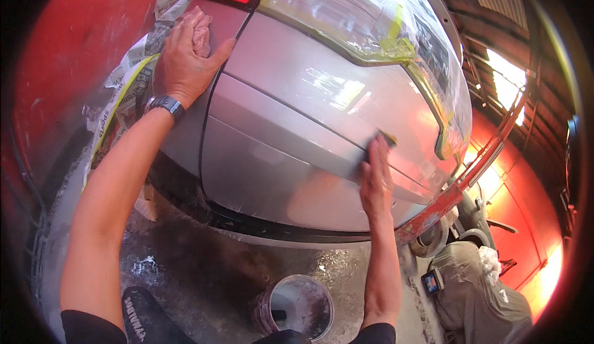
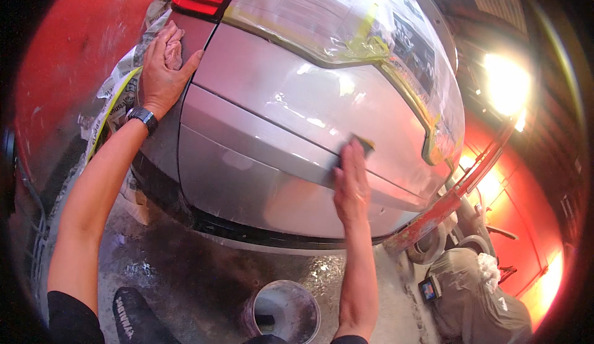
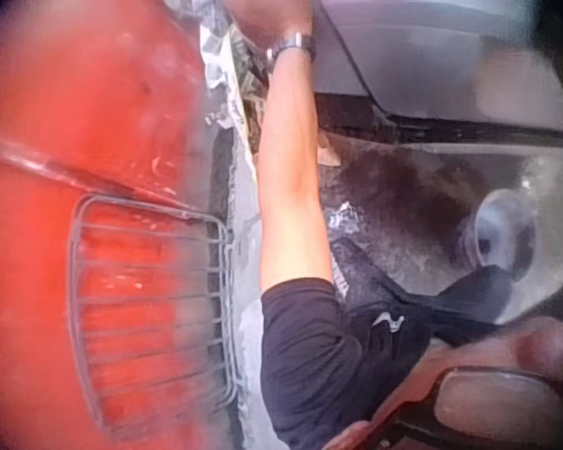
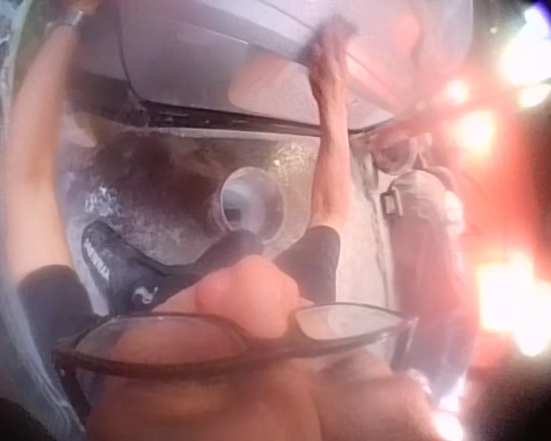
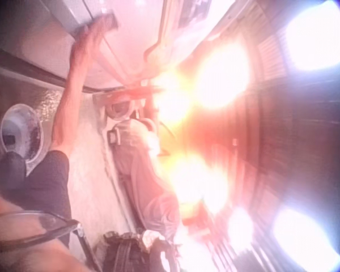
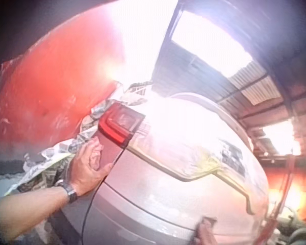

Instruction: The person uses a sanding block to rub the rear bumper of a silver car. They repeatedly dip the block into a bucket of water and continue sanding the surface in circular and back-and-forth motions. The car's rear window and taillights are masked with plastic and tape.

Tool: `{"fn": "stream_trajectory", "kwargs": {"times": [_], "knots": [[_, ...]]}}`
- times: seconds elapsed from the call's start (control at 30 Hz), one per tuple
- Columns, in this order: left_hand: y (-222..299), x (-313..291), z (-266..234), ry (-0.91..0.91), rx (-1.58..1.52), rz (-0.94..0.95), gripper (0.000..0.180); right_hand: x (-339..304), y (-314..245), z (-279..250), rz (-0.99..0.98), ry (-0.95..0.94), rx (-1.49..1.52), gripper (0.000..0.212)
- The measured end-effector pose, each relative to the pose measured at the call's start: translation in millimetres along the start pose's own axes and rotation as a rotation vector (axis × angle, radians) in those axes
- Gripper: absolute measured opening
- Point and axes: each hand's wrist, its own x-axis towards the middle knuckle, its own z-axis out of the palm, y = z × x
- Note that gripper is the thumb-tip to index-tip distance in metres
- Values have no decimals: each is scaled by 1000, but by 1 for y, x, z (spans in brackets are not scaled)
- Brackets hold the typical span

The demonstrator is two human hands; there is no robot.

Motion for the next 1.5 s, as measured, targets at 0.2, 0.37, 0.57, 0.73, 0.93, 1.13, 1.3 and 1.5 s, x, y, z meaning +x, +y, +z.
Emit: {"fn": "stream_trajectory", "kwargs": {"times": [0.2, 0.37, 0.57, 0.73, 0.93, 1.13, 1.3, 1.5], "knots": [[4, -6, 6, -21, 4, 7, 73, 79, -104, 64, -265, 64, 157, 48], [-2, -2, 2, -10, 19, 3, 71, 90, -101, 63, -337, -44, 271, 44], [-1, -7, 7, 29, -9, 35, 71, 53, -83, 45, -213, 80, 152, 37], [5, 1, 0, -35, 35, 30, 65, 125, -148, 89, -370, -22, 244, 41], [-2, -5, 4, 29, -13, -6, 49, 85, -110, 53, -271, -141, 24, 52], [-1, -8, 10, 45, -40, -47, 46, 154, -164, 84, -445, -168, 30, 48], [-5, -9, 6, 90, -37, -45, 49, 117, -152, 64, -331, -234, -114, 54], [-11, -6, 5, 101, -52, -59, 49, 156, -175, 86, -439, -245, -12, 52]]}}
